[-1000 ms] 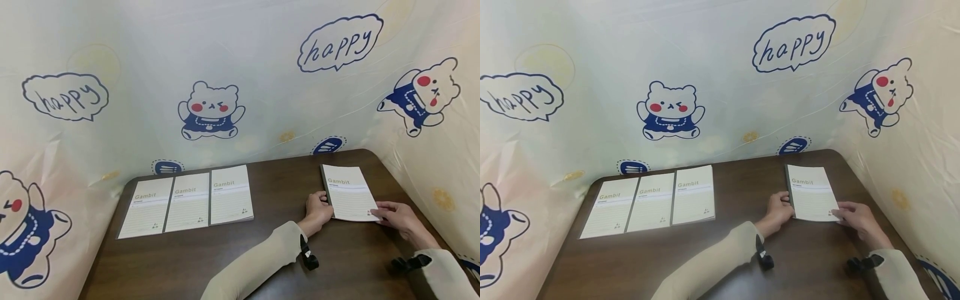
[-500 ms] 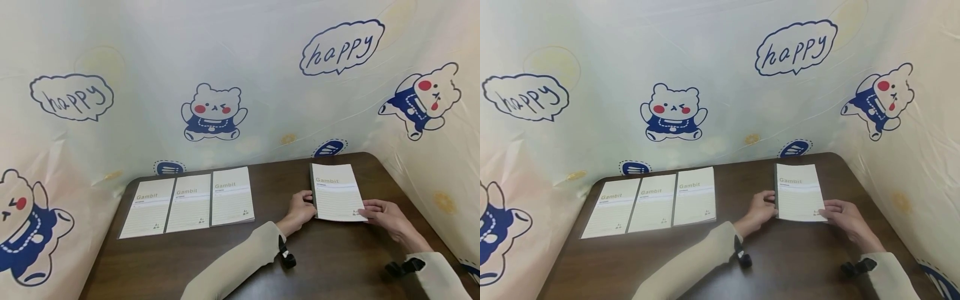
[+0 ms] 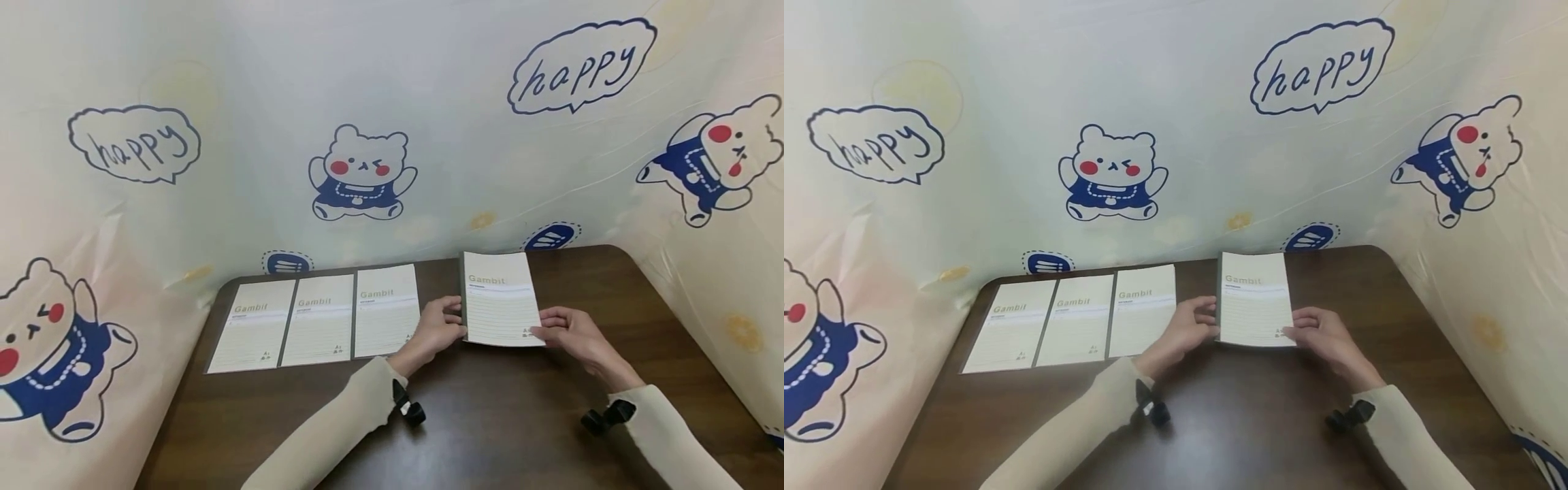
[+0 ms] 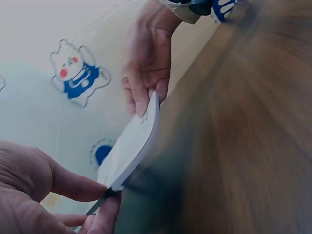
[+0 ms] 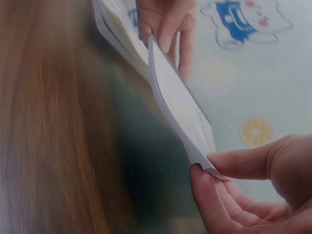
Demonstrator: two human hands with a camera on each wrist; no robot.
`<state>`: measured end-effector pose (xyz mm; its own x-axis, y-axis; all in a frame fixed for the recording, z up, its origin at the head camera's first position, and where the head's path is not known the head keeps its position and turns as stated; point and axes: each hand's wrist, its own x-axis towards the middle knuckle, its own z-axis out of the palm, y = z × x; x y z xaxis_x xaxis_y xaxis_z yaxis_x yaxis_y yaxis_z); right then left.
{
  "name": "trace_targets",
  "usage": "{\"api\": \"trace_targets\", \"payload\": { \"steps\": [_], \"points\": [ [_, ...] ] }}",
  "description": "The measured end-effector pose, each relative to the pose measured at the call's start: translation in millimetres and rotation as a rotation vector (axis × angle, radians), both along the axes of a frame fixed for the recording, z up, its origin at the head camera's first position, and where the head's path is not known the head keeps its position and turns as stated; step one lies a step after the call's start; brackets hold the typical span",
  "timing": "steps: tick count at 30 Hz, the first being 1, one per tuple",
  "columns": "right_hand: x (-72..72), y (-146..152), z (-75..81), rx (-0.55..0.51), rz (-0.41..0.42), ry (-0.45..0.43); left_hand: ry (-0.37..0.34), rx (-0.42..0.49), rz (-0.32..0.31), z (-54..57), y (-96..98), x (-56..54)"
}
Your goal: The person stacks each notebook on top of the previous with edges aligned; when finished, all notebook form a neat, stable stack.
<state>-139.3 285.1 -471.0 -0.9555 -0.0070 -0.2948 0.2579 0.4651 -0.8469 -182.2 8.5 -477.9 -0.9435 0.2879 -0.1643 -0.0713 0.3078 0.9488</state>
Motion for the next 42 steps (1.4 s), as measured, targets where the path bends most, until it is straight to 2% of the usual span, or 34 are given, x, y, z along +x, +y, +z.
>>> {"api": "trace_targets", "payload": {
  "steps": [6, 12, 20, 25, 29, 33, 42],
  "points": [
    [-13.4, -45, -4.5, -0.064, 0.033, -0.011, -0.004, -0.003, 0.022, 0.7, -50.3, -2.1],
    [-23.8, -86, -16.3, -0.111, 0.074, 0.024, -0.028, -0.018, 0.042, 0.3, -98.6, -3.6],
    [-37.5, -127, -27.7, -0.156, 0.146, 0.074, -0.009, -0.137, 0.091, -3.7, -143.9, -3.4],
    [-45.2, -147, -34.1, -0.203, 0.174, 0.073, -0.033, -0.161, 0.122, -9.7, -166.2, 0.1],
    [-48.9, -161, -40.1, -0.191, 0.203, 0.088, -0.048, -0.175, 0.135, -13.9, -180.0, 2.9],
    [-50.2, -171, -43.4, -0.120, 0.229, 0.123, -0.051, -0.200, 0.155, -15.8, -190.5, 4.6],
    [-47.8, -186, -38.6, 0.076, 0.232, 0.267, -0.021, -0.259, 0.175, -14.1, -201.9, 3.9]
  ]
}}
